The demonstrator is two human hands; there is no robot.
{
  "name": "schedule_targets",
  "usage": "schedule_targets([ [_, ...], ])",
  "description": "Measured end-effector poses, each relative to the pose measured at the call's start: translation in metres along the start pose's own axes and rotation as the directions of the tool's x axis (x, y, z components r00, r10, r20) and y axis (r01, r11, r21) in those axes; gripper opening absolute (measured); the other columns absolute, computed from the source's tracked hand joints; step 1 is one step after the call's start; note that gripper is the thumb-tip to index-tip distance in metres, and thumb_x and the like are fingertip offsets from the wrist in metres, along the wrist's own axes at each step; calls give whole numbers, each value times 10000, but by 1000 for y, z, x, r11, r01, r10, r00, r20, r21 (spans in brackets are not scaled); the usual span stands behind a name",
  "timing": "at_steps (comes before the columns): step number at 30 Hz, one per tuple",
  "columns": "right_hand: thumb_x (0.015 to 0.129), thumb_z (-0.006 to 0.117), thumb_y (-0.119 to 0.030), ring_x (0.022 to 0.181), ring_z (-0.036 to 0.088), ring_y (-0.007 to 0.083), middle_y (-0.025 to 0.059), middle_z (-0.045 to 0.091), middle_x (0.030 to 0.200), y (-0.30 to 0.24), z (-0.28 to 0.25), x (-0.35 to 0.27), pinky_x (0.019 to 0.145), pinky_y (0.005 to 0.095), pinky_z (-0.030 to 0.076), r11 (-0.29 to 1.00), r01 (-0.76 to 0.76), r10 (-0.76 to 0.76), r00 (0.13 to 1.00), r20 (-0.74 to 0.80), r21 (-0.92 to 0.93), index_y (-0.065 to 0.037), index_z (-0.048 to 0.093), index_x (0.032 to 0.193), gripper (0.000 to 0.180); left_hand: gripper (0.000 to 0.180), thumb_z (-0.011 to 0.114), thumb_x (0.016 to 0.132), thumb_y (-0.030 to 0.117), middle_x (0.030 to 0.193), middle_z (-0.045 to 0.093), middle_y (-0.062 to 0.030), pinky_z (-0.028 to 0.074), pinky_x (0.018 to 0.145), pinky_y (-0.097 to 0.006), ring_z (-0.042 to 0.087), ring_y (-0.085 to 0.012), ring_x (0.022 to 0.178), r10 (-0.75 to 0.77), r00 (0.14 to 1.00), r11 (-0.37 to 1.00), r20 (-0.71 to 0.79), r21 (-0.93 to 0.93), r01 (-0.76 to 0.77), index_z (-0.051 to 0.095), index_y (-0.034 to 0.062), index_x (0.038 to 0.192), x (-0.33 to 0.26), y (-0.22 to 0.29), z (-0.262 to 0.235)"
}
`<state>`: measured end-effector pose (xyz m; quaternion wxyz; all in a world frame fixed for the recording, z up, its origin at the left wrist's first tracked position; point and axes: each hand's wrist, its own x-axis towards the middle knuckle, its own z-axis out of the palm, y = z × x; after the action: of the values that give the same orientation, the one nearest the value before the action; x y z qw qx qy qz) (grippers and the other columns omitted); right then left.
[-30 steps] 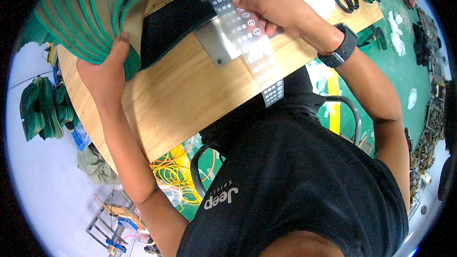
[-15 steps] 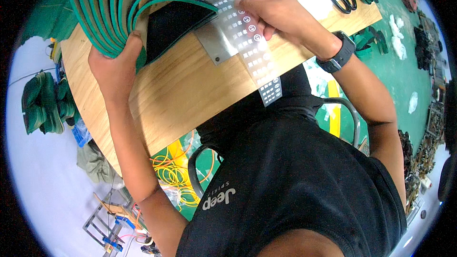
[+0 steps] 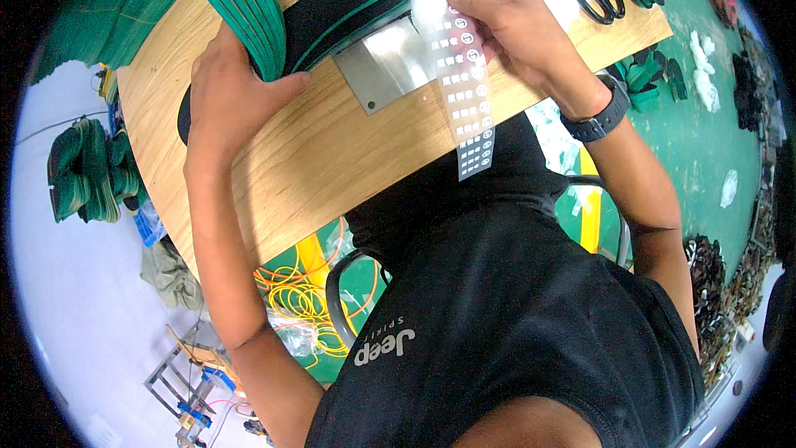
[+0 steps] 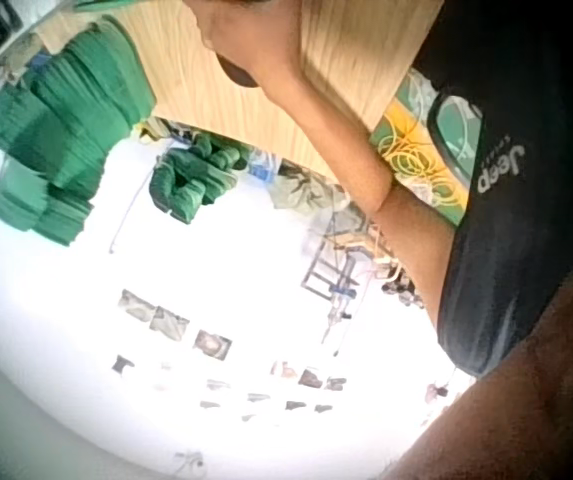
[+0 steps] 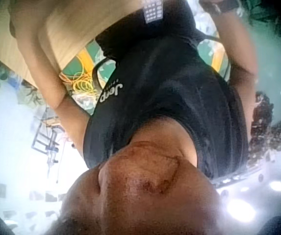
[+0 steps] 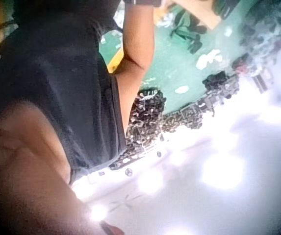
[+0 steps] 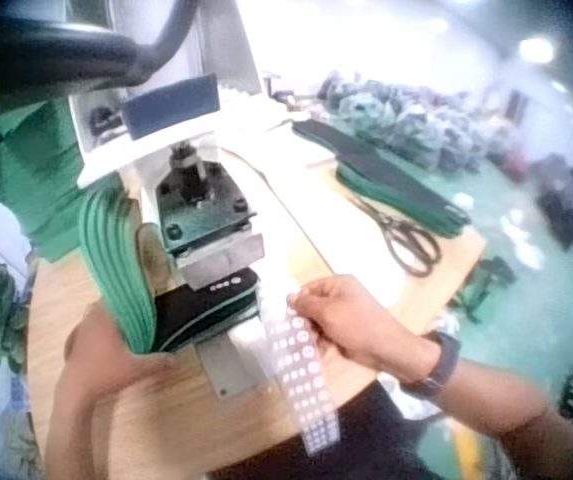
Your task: The person applies adhesive labels to shoe insoles using a guide on a workbench, trims the labels with scissors, and bundles finished insoles with a rubber band.
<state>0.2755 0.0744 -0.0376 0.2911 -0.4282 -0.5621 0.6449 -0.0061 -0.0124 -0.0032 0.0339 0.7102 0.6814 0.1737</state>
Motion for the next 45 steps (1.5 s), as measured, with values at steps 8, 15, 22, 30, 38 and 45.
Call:
schedule_targets([
  [8,921,561,-177,553,609,112,73,633,677,0,4,5,470,215,509,964,13,0,999,-50,267,10,618,786,238,439,760,641,255,834,657,-159,494,725,-379,626,-339,756,-119,993,989,-16,-88,117,604,41,991,-1,0,-6],
  [15,942,540,-237,469,577,79,40,602,599,-15,29,16,388,178,455,974,-87,101,993,57,-211,-18,613,776,284,369,745,678,144,933,657,-70,464,790,-294,593,-148,835,-319,921,860,-222,-476,183,627,-24,986,-17,-35,-14],
  [22,951,537,-242,379,540,60,30,588,531,-23,39,23,320,156,410,900,-99,144,987,74,-425,-13,616,749,316,472,751,674,111,966,630,-91,456,843,-319,595,-192,865,-398,860,751,-320,-652,105,568,-37,1082,-23,-47,-18],
  [30,945,546,-236,384,547,61,37,591,525,-26,38,21,324,154,414,895,-116,157,986,60,-431,-25,623,725,315,361,734,707,91,982,639,-87,460,824,-292,590,-159,872,-334,882,773,-332,-633,54,606,-32,1022,-21,-39,-15],
  [38,943,546,-226,399,564,66,49,600,533,-18,31,21,328,157,423,912,-118,156,986,66,-393,-5,626,729,318,384,747,697,110,991,645,-84,451,834,-287,590,-160,876,-329,883,842,-334,-527,115,607,-32,1025,-19,-38,-13],
  [45,933,553,-215,390,558,78,53,598,540,-17,32,22,324,159,417,914,-123,166,983,80,-386,1,625,746,295,400,759,684,124,1011,647,-90,448,846,-290,592,-161,897,-277,892,881,-358,-464,88,612,-22,1026,-20,-40,-10],
])
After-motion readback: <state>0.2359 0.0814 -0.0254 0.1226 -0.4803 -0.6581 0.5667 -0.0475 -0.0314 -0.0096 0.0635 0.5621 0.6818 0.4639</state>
